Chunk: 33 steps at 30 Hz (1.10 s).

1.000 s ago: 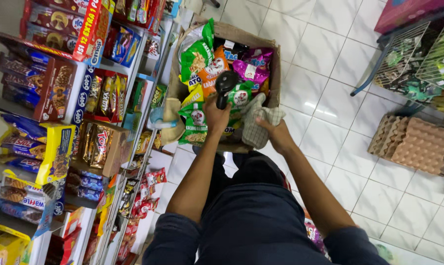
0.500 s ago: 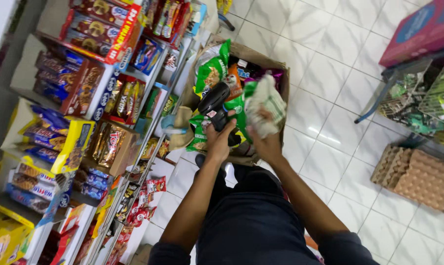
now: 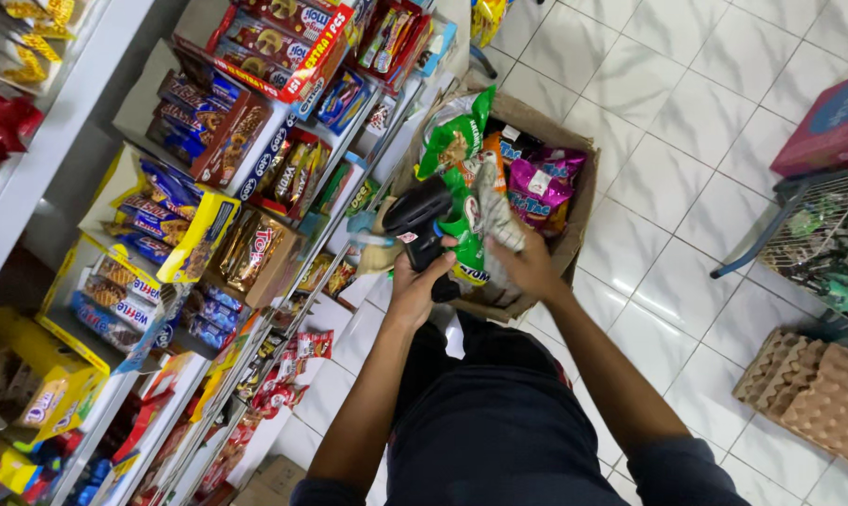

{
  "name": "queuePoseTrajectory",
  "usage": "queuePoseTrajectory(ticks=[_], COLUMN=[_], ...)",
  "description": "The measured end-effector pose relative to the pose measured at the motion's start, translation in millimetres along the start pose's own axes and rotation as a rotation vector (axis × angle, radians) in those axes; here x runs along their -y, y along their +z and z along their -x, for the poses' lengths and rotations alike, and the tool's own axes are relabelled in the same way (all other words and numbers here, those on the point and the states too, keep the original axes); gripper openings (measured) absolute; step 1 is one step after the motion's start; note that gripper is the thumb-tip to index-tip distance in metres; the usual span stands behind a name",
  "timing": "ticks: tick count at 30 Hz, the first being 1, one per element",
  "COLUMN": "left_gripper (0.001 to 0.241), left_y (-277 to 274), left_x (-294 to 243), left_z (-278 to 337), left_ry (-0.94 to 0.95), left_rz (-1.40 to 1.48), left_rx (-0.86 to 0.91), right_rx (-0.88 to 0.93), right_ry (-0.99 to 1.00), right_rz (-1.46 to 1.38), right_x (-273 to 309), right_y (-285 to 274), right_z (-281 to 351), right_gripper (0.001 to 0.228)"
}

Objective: The person takes various snack bags out of a cardboard box, wipes them with a cloth sprayed from a bottle, and scans their barcodes using a handheld scanner.

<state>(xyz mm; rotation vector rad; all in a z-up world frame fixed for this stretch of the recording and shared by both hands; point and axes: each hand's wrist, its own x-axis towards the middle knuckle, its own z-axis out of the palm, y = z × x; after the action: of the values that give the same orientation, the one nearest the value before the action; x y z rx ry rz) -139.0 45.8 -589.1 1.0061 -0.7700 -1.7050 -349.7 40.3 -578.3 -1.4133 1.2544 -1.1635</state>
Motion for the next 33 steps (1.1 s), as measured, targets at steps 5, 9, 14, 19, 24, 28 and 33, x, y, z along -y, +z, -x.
queuePoseTrajectory(ticks=[5, 9, 14, 19, 24, 28, 33], left_gripper=[0.019, 0.018, 0.019, 0.017, 0.015, 0.02, 0.034], left_y=[-17.7, -25.2, -10.0, 10.4, -4.8, -14.5, -8.7], left_x=[-10.5, -13.7, -10.1, -4.1, -1.9, 5.6, 32.0], left_z=[-0.6, -11.0, -19.1, -23.2, -13.4, 1.5, 8.4], left_ry=[0.01, 0.095, -0.01, 0.031, 0.146, 0.086, 0.027], left_rz=[-0.038, 0.058, 0.305, 0.33, -0.075, -0.311, -0.389], left_rx=[-0.028, -0.007, -0.071, -0.144, -0.116, 0.091, 0.089], right_rx=[-0.223, -0.226, -0.065, 0.155, -0.097, -0.232, -0.166], right_ry=[0.388, 0.135, 0.315, 0.322, 0.359, 0.257, 0.398], right_rz=[-0.34, -0.322, -0.157, -0.213, -0.224, -0.341, -0.171], right_x=[-14.7, -42.7, -68.5, -17.6, 6.0, 3.4, -4.3], right_y=[-29.6, -60.2, -54.2, -17.2, -8.7, -4.2, 2.5], right_z=[3.5, 13.2, 23.4, 33.3, 27.1, 23.5, 27.7], right_gripper=[0.027, 0.023, 0.049, 0.069, 0.059, 0.055, 0.046])
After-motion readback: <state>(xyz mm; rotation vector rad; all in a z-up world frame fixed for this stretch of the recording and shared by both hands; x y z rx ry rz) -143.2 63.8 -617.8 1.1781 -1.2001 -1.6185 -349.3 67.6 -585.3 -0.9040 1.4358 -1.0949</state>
